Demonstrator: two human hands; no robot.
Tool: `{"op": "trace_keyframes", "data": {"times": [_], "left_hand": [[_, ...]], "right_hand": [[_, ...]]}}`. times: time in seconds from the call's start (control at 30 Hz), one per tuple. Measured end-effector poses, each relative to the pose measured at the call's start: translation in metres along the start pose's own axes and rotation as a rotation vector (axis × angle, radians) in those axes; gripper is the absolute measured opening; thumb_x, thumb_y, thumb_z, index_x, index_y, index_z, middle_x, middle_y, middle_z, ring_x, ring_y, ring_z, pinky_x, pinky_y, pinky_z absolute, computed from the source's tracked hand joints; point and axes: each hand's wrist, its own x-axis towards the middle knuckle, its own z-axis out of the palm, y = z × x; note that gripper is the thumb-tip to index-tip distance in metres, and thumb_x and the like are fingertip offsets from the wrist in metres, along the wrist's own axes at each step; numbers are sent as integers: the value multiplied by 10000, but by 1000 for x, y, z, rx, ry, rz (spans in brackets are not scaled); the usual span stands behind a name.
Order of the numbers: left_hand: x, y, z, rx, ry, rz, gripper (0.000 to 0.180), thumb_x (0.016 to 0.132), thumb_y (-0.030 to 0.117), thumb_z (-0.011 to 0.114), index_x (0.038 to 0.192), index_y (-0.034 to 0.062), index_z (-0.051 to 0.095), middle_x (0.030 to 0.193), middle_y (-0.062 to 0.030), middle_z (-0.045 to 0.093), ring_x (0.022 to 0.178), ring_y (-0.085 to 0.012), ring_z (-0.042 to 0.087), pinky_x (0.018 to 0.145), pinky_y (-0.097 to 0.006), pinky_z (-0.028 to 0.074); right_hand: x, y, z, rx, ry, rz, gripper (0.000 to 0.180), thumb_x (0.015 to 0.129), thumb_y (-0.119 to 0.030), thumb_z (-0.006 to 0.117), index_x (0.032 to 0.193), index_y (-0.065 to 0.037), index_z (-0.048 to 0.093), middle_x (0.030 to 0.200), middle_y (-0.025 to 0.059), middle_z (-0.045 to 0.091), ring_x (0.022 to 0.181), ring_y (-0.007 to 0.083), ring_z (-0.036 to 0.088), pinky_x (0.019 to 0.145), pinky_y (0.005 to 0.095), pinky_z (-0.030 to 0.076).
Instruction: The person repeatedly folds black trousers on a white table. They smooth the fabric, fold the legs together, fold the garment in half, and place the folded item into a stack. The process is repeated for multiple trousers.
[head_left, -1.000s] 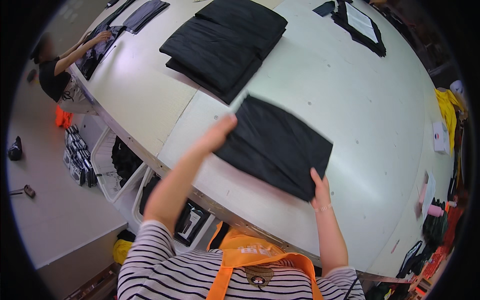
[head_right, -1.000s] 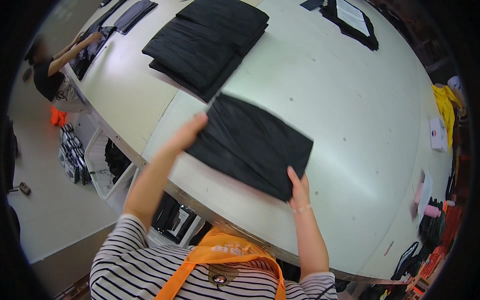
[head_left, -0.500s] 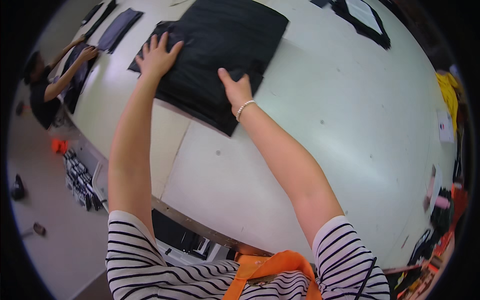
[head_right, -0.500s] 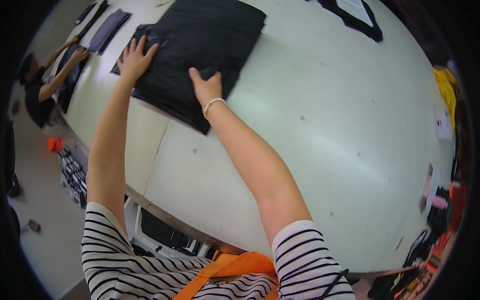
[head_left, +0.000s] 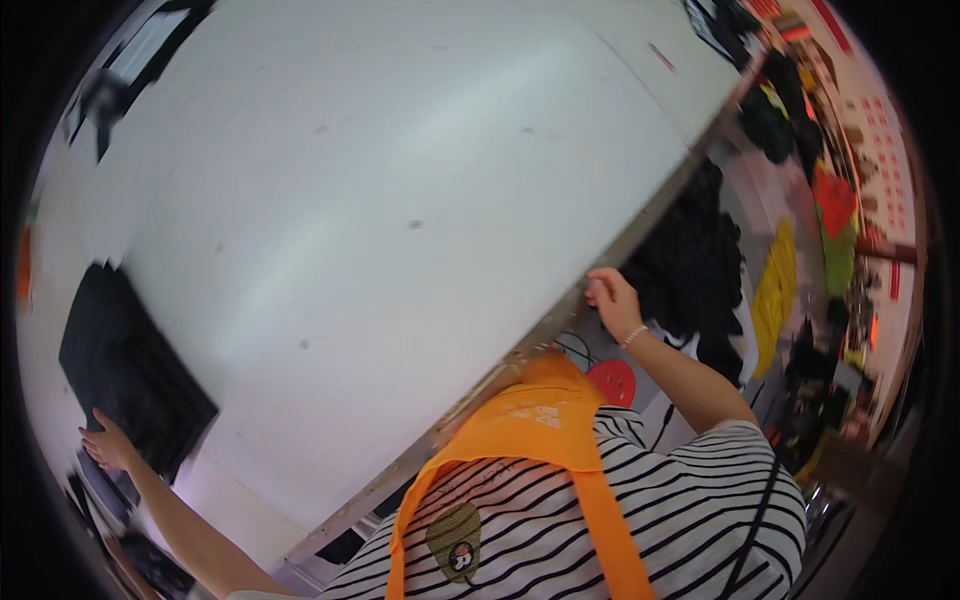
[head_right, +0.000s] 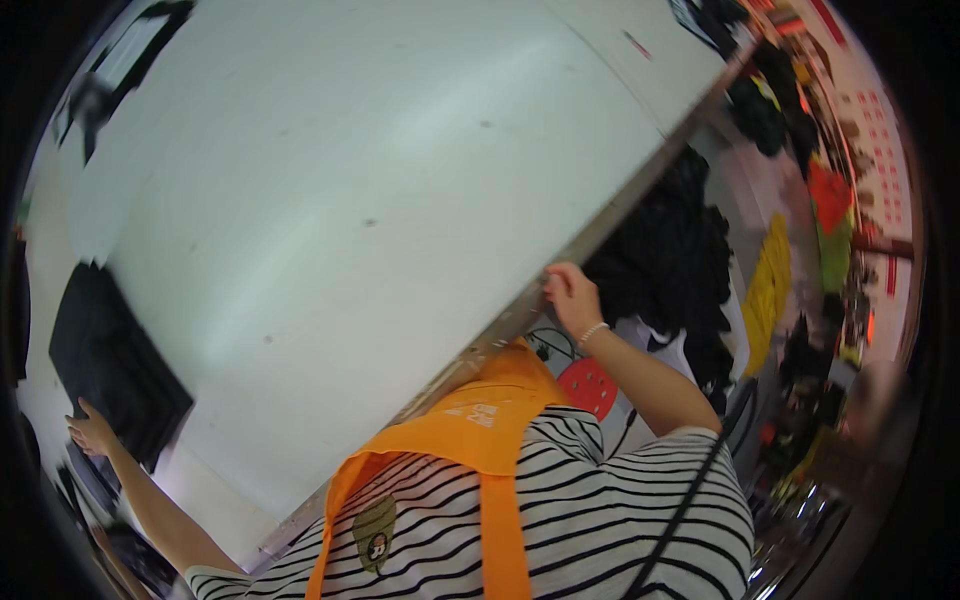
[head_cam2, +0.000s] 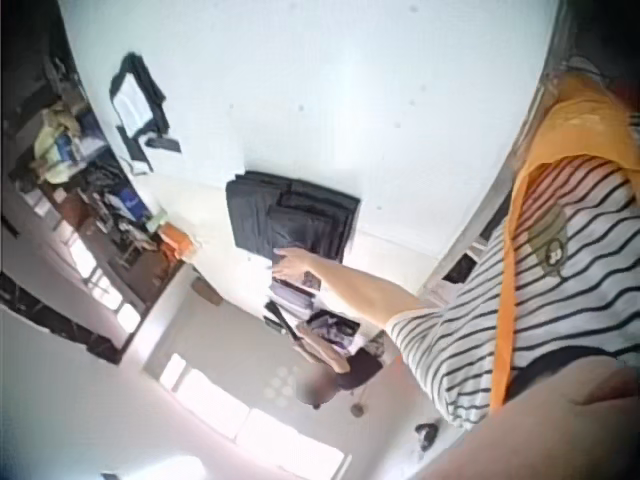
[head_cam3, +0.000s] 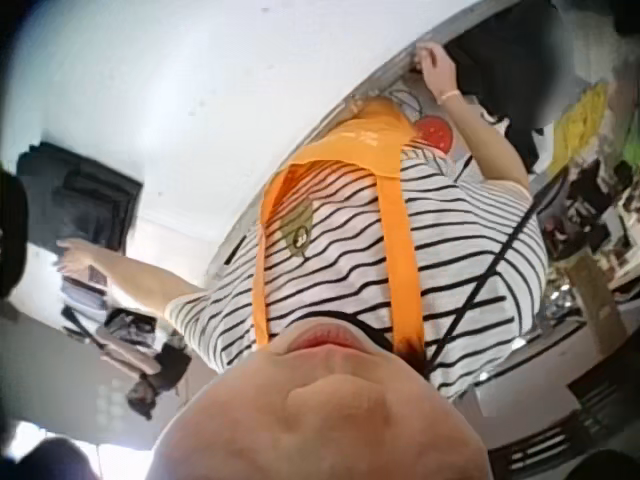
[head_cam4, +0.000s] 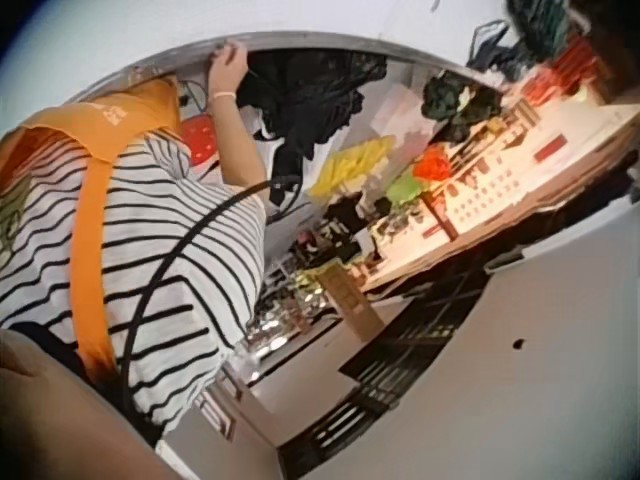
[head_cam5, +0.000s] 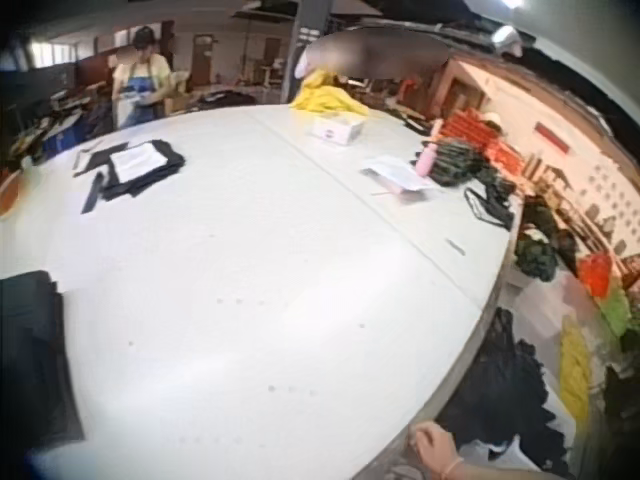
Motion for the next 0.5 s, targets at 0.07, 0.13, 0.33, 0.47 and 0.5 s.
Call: {"op": "trace_keyframes", "data": {"times": [0.07,0.13,0.33,0.47,0.5], "left_hand": [[-10,99,-77,-226,-1,176,661,874,559,475,1309,61,469,1329,-155,483,1209,-332,469,996,-488,361],[-47,187,-155,-495,1,342,577,887,403,557,1283,-6,468,1313,-186,486,1206,-349,465,1012,-448,358],[-291,411,-437,-1175,-417,517,640,834,137,637,1379,-8,334,1409,-195,364,1316,-351,321,1085,-428,266],[-412,496,-622,-1237,-744,704,709,820,210,633,1407,23,282,1461,-199,277,1366,-349,230,1108,-507,140],[-432,513,-650,-1206,-777,789,723,820,243,630,1412,29,273,1470,-200,259,1373,-349,214,1107,-522,122]], "right_hand": [[-22,87,-80,-128,178,120,160,912,-30,484,1057,-33,551,786,52,592,693,106,574,606,238,492],[-31,185,-135,-133,321,416,169,899,-65,514,1063,-32,538,798,69,609,666,151,605,548,280,496],[40,359,-219,183,521,693,172,876,-141,578,1029,-69,545,740,62,610,588,178,605,488,301,483],[160,420,-297,-258,590,474,201,829,-207,614,929,-34,639,833,121,661,747,261,639,677,343,500],[187,390,-316,-296,605,440,223,810,-211,612,919,-23,661,888,159,673,843,317,642,788,367,497]]}}
